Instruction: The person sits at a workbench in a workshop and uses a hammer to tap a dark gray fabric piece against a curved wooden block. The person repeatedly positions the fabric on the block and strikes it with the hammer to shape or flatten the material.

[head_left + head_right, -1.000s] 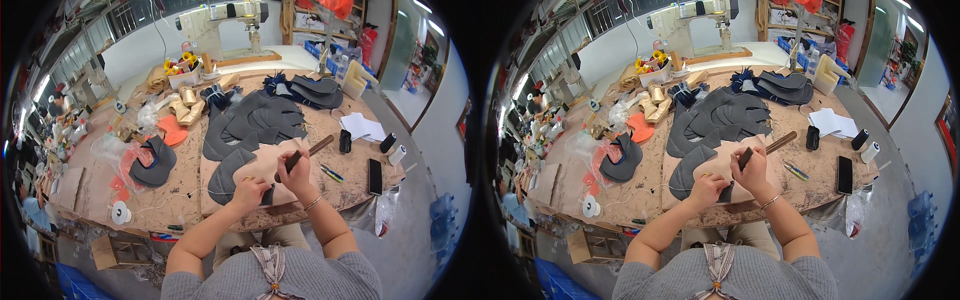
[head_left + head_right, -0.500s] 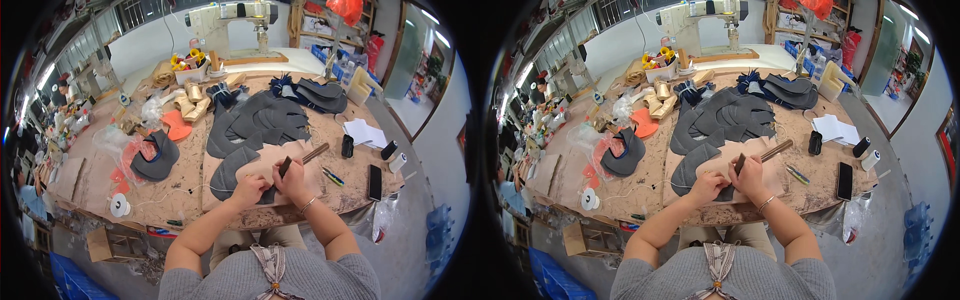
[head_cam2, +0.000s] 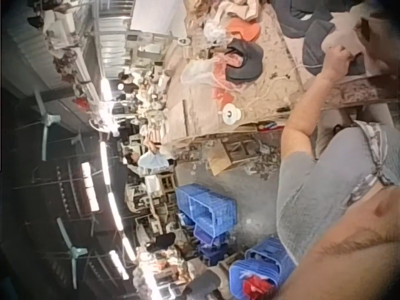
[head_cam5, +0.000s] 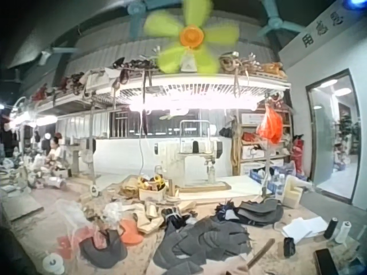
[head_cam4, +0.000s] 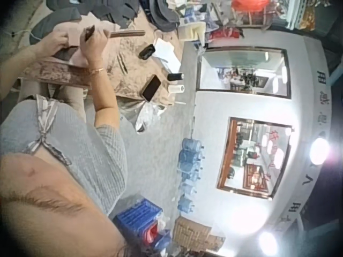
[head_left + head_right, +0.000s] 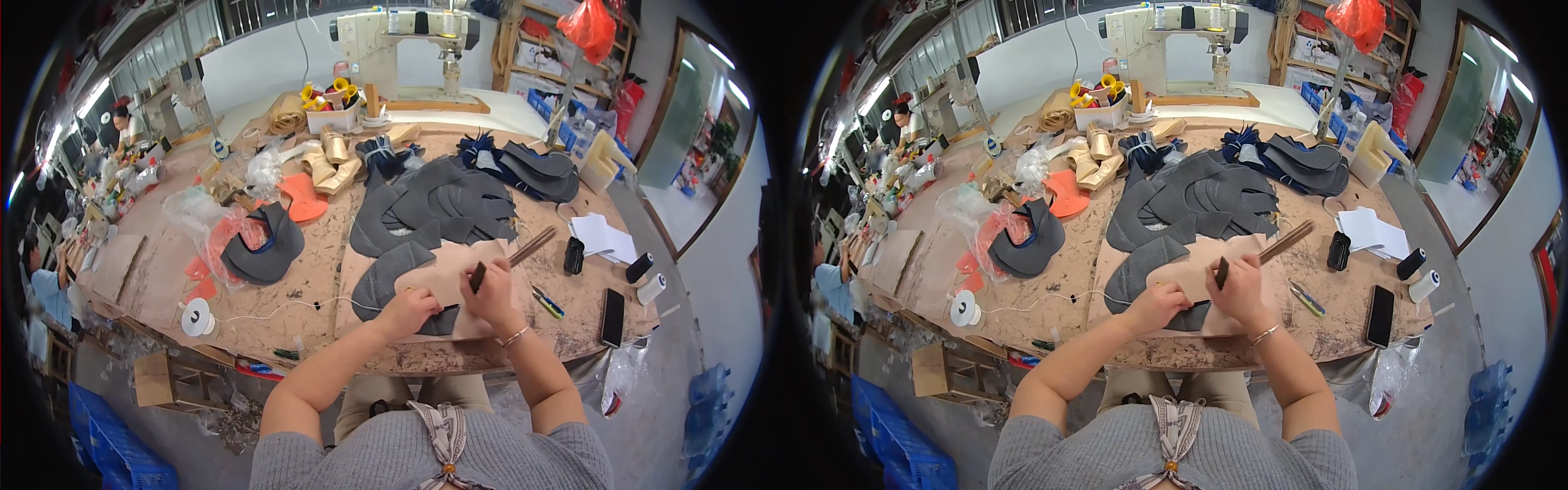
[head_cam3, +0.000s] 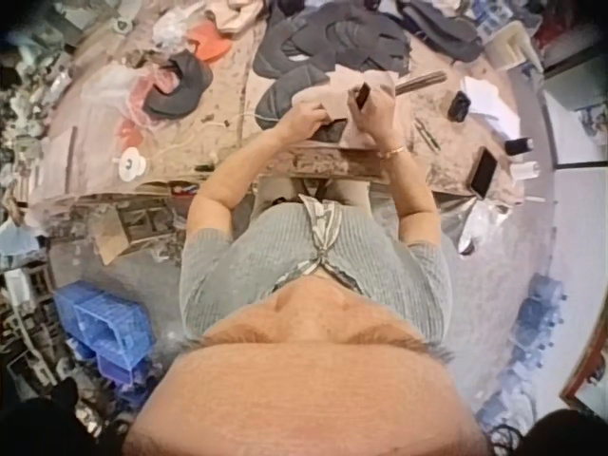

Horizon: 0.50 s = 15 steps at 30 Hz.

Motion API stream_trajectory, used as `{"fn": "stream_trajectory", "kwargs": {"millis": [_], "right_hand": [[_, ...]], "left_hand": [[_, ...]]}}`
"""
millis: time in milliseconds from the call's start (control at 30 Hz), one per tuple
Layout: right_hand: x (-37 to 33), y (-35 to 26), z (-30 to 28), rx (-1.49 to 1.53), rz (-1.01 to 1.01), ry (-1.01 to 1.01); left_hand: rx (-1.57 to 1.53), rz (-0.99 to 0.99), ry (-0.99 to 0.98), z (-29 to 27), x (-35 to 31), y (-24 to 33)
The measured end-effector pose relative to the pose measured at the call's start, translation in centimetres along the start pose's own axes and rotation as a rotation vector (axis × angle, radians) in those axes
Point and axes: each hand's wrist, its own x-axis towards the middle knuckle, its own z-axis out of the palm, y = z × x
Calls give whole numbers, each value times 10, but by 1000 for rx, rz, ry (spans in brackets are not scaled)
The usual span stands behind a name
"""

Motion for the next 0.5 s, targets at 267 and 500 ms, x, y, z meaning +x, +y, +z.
{"fn": "stream_trajectory", "kwargs": {"millis": [267,500], "right_hand": [[-17,14,-4,-77,103,82],[-8,18,-19,-129,69,201]], "left_hand": [[49,-61,-19,44,32,5],[155,9,-54,25,22,-2]]}}
